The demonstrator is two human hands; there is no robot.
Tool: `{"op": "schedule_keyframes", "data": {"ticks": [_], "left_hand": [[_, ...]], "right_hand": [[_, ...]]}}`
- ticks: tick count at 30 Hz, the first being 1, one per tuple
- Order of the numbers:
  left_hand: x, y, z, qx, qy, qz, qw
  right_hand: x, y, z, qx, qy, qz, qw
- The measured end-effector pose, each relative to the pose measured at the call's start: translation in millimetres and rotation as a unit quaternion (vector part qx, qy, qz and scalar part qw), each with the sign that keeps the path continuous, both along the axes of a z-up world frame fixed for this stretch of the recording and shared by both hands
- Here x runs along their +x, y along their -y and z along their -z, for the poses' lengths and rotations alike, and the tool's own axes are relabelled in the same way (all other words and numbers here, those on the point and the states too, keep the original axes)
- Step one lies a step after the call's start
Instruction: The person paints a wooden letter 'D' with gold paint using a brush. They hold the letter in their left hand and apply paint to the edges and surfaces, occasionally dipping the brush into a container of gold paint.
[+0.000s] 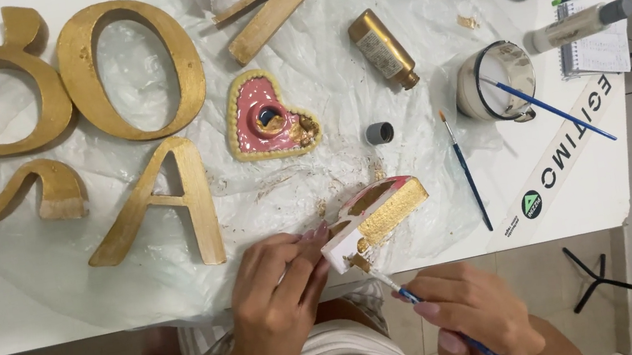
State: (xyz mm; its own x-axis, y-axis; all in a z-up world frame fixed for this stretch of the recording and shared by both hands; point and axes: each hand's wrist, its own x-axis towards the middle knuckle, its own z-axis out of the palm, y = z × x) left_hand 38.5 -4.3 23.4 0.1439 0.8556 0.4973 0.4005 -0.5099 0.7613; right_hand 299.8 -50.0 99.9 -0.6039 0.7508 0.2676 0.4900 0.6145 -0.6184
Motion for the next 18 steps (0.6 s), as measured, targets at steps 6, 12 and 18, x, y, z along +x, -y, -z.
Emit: {"op": "schedule_keyframes", "data": {"ticks": [6, 12, 18], "left_hand": [[-0.3, -0.7, 0.0, 0.005, -0.005, 0.001, 1.000], [-0.3, -4.5, -6.0, 0.013, -0.001, -0.003, 1.000], [-1.5, -3.4, -6.4, 0.005, 0.004, 0.004, 1.000]], "right_hand": [[-30.8, -4.2, -15.2, 0.111, -0.034, 0.076, 0.990], [-44.6, -26.1, -6.9, 0.184, -0.036, 0.016, 0.982], [-46.0, -18.9, -3.2, 0.239, -0.030, 0.052, 0.969]]}}
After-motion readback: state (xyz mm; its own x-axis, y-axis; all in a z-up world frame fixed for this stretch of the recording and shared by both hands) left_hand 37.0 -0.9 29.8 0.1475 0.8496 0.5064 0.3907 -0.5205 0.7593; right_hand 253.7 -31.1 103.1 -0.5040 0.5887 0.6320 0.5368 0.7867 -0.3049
